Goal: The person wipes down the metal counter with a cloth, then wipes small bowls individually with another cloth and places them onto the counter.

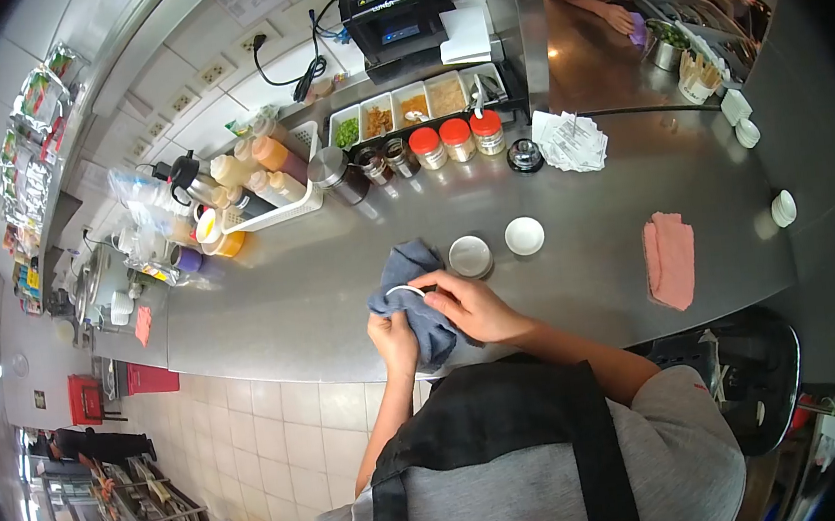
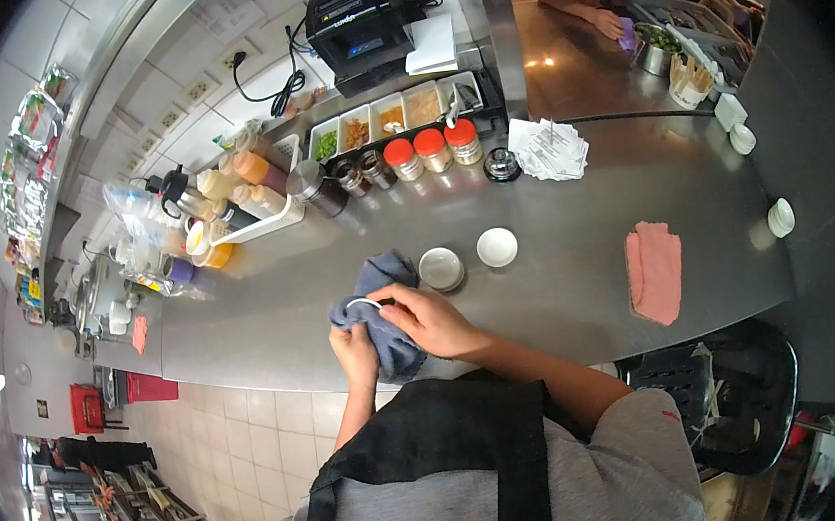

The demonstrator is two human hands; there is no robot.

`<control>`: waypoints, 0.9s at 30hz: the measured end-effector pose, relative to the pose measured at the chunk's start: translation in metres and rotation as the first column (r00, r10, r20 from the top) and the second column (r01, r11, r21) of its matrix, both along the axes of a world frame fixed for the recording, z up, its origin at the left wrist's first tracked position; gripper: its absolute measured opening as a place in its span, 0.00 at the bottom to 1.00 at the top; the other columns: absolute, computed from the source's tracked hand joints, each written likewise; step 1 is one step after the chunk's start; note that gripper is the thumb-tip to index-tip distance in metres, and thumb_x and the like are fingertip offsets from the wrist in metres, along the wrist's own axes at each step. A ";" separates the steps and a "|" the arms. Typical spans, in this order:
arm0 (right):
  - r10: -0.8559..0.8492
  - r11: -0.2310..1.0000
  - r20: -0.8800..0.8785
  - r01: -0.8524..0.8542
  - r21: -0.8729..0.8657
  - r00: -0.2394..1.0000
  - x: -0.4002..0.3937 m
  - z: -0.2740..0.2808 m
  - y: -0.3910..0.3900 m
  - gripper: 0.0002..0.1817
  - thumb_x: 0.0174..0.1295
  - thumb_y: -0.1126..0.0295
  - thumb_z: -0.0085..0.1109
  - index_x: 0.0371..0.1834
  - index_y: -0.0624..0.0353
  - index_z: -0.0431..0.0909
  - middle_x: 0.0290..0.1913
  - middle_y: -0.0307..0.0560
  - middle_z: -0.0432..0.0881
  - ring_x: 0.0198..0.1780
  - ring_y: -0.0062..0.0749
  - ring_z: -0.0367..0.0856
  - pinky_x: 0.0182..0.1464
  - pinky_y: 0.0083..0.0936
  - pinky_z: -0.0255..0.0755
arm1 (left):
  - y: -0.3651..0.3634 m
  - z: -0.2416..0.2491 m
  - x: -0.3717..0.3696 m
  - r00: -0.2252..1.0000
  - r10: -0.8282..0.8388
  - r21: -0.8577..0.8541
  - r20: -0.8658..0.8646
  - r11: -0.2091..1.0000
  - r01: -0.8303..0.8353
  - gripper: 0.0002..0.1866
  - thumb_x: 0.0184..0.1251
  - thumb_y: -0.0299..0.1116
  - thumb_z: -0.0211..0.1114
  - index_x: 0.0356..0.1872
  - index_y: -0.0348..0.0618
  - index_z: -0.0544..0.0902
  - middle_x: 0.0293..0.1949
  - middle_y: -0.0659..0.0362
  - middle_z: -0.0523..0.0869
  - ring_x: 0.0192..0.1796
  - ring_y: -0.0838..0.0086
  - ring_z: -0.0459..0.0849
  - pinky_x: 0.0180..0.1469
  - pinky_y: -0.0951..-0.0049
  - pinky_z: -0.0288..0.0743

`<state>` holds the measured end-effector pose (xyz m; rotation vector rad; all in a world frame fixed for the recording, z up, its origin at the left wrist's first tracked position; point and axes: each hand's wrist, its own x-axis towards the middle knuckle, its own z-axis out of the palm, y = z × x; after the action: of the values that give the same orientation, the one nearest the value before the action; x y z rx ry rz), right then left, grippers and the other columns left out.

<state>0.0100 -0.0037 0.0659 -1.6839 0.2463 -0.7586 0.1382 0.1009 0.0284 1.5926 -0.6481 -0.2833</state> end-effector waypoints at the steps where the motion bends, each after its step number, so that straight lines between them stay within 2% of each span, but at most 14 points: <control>1: 0.000 0.999 0.073 0.003 -0.044 0.997 0.003 -0.003 0.003 0.14 0.71 0.73 0.52 0.58 0.59 0.75 0.34 0.40 0.75 0.31 0.17 0.73 0.33 0.20 0.68 | 0.001 -0.001 0.002 1.000 -0.017 0.018 -0.020 1.000 0.017 0.12 0.62 0.18 0.50 0.41 0.33 0.82 0.36 0.60 0.85 0.40 0.77 0.82 0.46 0.76 0.76; 2: -0.060 0.970 0.175 0.099 -0.222 0.983 0.012 -0.009 0.003 0.18 0.73 0.73 0.49 0.65 0.56 0.71 0.37 0.42 0.76 0.34 0.15 0.73 0.32 0.18 0.69 | 0.004 -0.001 0.005 0.999 -0.032 0.036 -0.041 0.999 0.033 0.13 0.63 0.19 0.49 0.44 0.33 0.81 0.39 0.58 0.85 0.42 0.76 0.82 0.47 0.75 0.76; 5: 0.043 0.989 -0.059 -0.034 0.146 0.997 0.002 -0.015 0.009 0.19 0.75 0.71 0.46 0.67 0.57 0.67 0.39 0.42 0.79 0.33 0.17 0.75 0.32 0.18 0.70 | 0.004 -0.010 0.002 0.998 0.034 -0.031 -0.053 0.999 -0.036 0.18 0.64 0.21 0.47 0.54 0.33 0.75 0.48 0.55 0.81 0.49 0.73 0.79 0.53 0.73 0.73; 6: 0.069 0.954 -0.060 -0.048 0.297 0.996 -0.001 -0.010 0.008 0.19 0.74 0.69 0.47 0.65 0.59 0.65 0.31 0.47 0.81 0.28 0.25 0.80 0.32 0.25 0.74 | 0.003 -0.012 -0.001 0.996 0.072 -0.073 -0.051 0.994 -0.076 0.20 0.65 0.22 0.47 0.58 0.34 0.73 0.51 0.54 0.79 0.52 0.72 0.78 0.56 0.73 0.72; 10: 0.226 0.842 -0.128 -0.127 0.524 0.966 -0.006 -0.001 0.005 0.20 0.73 0.67 0.50 0.66 0.59 0.64 0.18 0.41 0.75 0.14 0.22 0.70 0.17 0.21 0.66 | 0.002 -0.002 -0.011 0.993 0.030 -0.071 -0.113 0.997 -0.038 0.23 0.67 0.21 0.49 0.64 0.37 0.66 0.56 0.54 0.75 0.57 0.71 0.75 0.59 0.71 0.70; 13: 0.212 0.894 -0.200 -0.107 0.436 0.957 -0.008 -0.002 0.009 0.22 0.71 0.65 0.55 0.66 0.56 0.65 0.19 0.41 0.77 0.14 0.20 0.70 0.18 0.21 0.64 | 0.004 -0.007 -0.014 0.979 -0.069 -0.127 -0.190 0.991 0.045 0.23 0.65 0.18 0.53 0.62 0.39 0.68 0.54 0.56 0.77 0.55 0.71 0.77 0.58 0.72 0.71; 14: 0.140 0.921 -0.261 -0.029 0.388 0.955 -0.006 -0.008 0.006 0.18 0.69 0.62 0.58 0.59 0.55 0.74 0.21 0.43 0.78 0.18 0.23 0.72 0.22 0.24 0.66 | 0.005 -0.006 -0.015 0.968 -0.093 -0.137 -0.235 0.989 0.062 0.24 0.63 0.16 0.54 0.62 0.40 0.68 0.53 0.57 0.78 0.55 0.72 0.77 0.58 0.72 0.72; 15: 0.054 0.965 -0.246 0.013 0.262 0.968 -0.005 -0.012 0.004 0.16 0.69 0.61 0.59 0.55 0.56 0.76 0.22 0.44 0.79 0.20 0.24 0.73 0.24 0.25 0.66 | 0.005 -0.004 -0.016 0.953 -0.119 -0.147 -0.279 0.986 0.080 0.25 0.62 0.15 0.55 0.61 0.41 0.69 0.53 0.57 0.78 0.54 0.72 0.78 0.58 0.72 0.72; 17: -0.110 0.994 -0.181 0.112 0.001 0.977 -0.004 -0.017 0.001 0.14 0.68 0.60 0.59 0.48 0.58 0.81 0.24 0.45 0.79 0.24 0.27 0.75 0.28 0.27 0.67 | 0.005 -0.005 -0.017 0.974 -0.072 -0.109 -0.214 0.993 0.049 0.21 0.59 0.13 0.57 0.54 0.39 0.74 0.48 0.59 0.82 0.49 0.74 0.80 0.55 0.73 0.74; 18: -0.115 0.993 -0.159 0.119 0.016 0.981 -0.003 -0.017 0.001 0.15 0.67 0.59 0.60 0.41 0.61 0.83 0.27 0.47 0.80 0.29 0.31 0.78 0.33 0.30 0.69 | 0.007 -0.010 -0.014 0.984 -0.043 -0.077 -0.171 0.997 0.030 0.19 0.59 0.13 0.56 0.52 0.38 0.75 0.46 0.59 0.82 0.48 0.74 0.81 0.54 0.73 0.74; 21: -0.135 0.986 0.008 0.135 -0.093 0.991 0.006 -0.035 -0.001 0.14 0.68 0.62 0.59 0.45 0.61 0.81 0.28 0.47 0.80 0.27 0.27 0.78 0.29 0.27 0.69 | 0.007 -0.006 -0.009 0.987 0.038 -0.049 -0.154 0.998 -0.046 0.11 0.60 0.16 0.55 0.43 0.36 0.79 0.39 0.60 0.84 0.42 0.76 0.82 0.48 0.73 0.76; 22: -0.028 0.996 -0.052 0.033 0.081 0.998 0.005 -0.041 0.001 0.13 0.68 0.63 0.59 0.47 0.61 0.80 0.27 0.45 0.80 0.26 0.26 0.78 0.27 0.26 0.68 | 0.009 -0.009 -0.003 0.984 0.037 -0.056 -0.173 0.997 -0.047 0.11 0.60 0.16 0.55 0.42 0.36 0.79 0.39 0.60 0.84 0.42 0.76 0.82 0.48 0.73 0.76; 24: 0.208 0.892 -0.108 -0.144 0.428 0.972 -0.001 -0.024 0.007 0.13 0.68 0.66 0.58 0.51 0.61 0.78 0.26 0.43 0.80 0.25 0.22 0.78 0.24 0.23 0.68 | 0.010 -0.015 0.002 0.975 0.040 -0.085 -0.217 0.995 -0.060 0.08 0.65 0.19 0.53 0.40 0.36 0.80 0.37 0.60 0.84 0.40 0.77 0.81 0.45 0.74 0.76; 27: 0.369 0.863 -0.286 -0.212 0.459 0.884 -0.011 0.011 0.010 0.14 0.67 0.69 0.57 0.55 0.58 0.75 0.24 0.39 0.80 0.24 0.17 0.77 0.21 0.19 0.66 | 0.012 -0.018 0.006 0.989 0.006 -0.077 -0.151 0.997 -0.018 0.08 0.69 0.23 0.52 0.40 0.36 0.80 0.37 0.61 0.83 0.41 0.77 0.81 0.46 0.73 0.76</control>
<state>-0.0012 0.0061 0.0769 -1.3930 0.3698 -0.1334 0.1439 0.1132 0.0106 1.4840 -0.5267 -0.3609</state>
